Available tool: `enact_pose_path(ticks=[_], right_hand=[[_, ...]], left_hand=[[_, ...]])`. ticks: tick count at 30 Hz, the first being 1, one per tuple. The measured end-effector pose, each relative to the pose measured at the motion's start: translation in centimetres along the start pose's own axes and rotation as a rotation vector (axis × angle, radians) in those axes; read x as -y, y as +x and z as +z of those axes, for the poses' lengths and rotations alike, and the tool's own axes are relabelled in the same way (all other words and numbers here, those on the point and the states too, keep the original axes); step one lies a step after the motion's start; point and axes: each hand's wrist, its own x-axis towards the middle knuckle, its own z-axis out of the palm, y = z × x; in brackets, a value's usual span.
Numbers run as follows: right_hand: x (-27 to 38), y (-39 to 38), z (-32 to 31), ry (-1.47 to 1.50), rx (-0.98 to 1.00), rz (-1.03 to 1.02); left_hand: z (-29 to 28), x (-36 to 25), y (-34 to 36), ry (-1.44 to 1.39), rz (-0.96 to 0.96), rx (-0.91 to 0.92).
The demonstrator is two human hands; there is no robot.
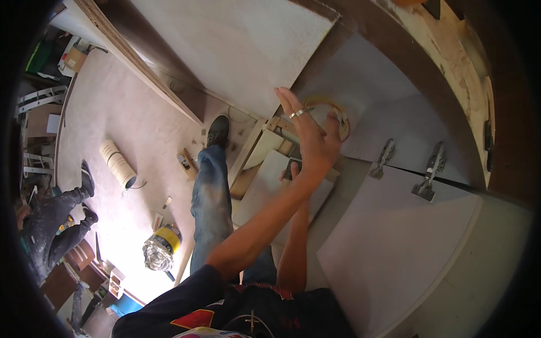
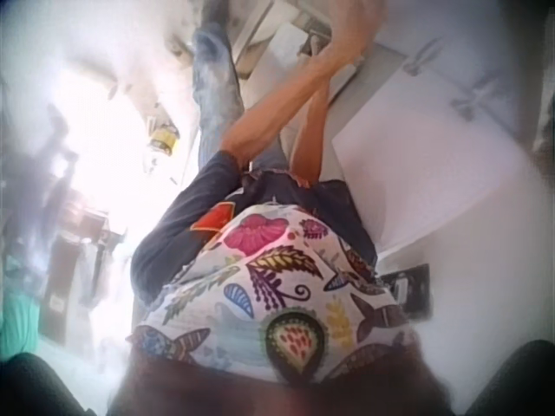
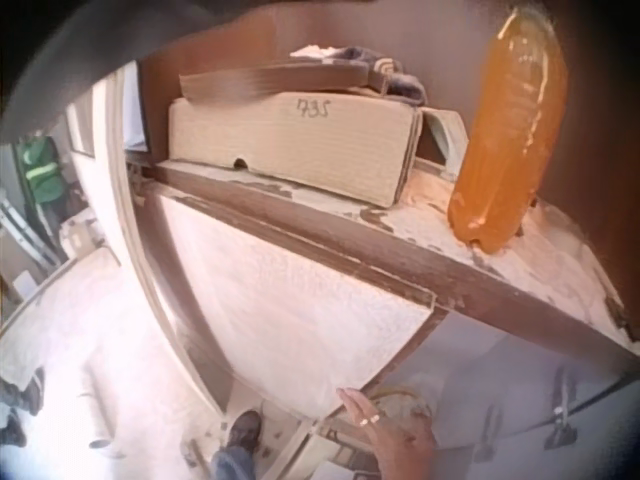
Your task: The person uses a utility knife to trim the edges of a white cabinet door. They repeatedly score and scrape the edge to remove excess material, occasionally pausing to wipe the surface with their hand. The person works on the top and side edges of the door while kneeling in a workshop.
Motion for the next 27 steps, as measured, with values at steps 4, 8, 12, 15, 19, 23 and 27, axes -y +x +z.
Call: enact_pose_path(ticks=[4, 8, 12, 15, 19, 23, 27], right_hand=[[0.4, -1.2, 0.4, -0.053, -0.076, 0.021], [0.1, -1.3, -0.3, -0.067, -0.017, 0.009], [0.5, -1.0, 0.0, -0.138, -0.056, -0.182], [2.2, -0.5, 0.6, -0.183, -0.165, -0.182], [5.2, -0.6, 1.1, -0.1, -0.253, -0.269], [7.8, -1.0, 2.8, 0.025, -0.242, -0.355], [7.7, -0.4, 3.0, -0.034, -0.094, -0.328]], left_hand=[[0.8, -0.9, -0.5, -0.046, -0.007, -0.021], [0.2, -1.4, -1.4, -0.069, -0.045, 0.105], [-2.0, -0.2, -1.4, -0.059, 0.005, 0.121], [-3.1, 0.2, -1.1, -0.076, 0.009, 0.151], [-4.3, -0.8, -1.3, -0.113, -0.073, 0.334], [-5.1, -1.1, 0.1, -0.013, 0.06, 0.22], [-2.5, -3.8, 1.4, -0.014, 0.167, 0.11]])
